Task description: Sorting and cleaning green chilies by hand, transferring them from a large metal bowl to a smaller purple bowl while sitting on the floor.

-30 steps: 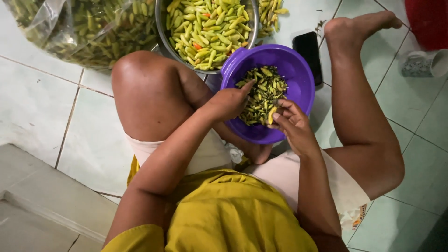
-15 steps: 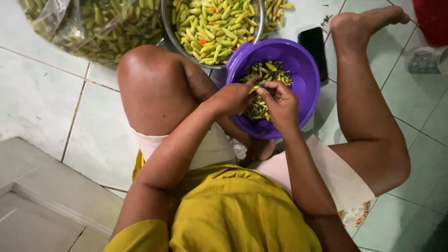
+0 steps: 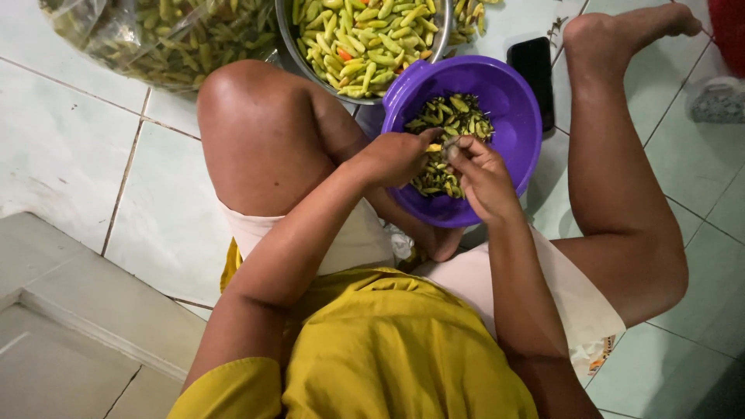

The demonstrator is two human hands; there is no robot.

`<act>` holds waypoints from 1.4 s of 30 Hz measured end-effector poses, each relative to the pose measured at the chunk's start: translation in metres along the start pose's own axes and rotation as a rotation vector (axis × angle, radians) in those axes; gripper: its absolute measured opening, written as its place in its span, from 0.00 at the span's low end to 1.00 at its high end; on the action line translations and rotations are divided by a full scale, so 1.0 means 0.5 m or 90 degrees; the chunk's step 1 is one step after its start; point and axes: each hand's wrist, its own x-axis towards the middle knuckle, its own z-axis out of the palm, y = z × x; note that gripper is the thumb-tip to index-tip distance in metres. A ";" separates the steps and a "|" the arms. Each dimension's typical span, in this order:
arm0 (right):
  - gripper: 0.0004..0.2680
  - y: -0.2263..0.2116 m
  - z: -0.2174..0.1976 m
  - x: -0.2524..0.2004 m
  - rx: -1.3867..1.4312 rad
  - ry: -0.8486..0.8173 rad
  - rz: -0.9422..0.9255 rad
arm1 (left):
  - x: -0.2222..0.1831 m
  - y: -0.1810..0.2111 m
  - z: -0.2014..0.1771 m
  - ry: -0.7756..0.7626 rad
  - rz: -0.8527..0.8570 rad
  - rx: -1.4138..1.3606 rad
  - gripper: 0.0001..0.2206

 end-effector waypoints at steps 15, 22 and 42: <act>0.10 0.098 -0.061 0.005 -0.728 -0.019 -0.210 | -0.002 -0.016 -0.004 0.068 0.053 -0.047 0.30; 0.11 0.085 -0.074 -0.009 -0.740 -0.020 -0.214 | -0.004 -0.013 -0.005 0.064 0.033 -0.064 0.31; 0.03 -0.014 0.129 -0.042 -0.450 0.200 -0.427 | -0.025 0.015 -0.028 0.003 0.005 -0.031 0.38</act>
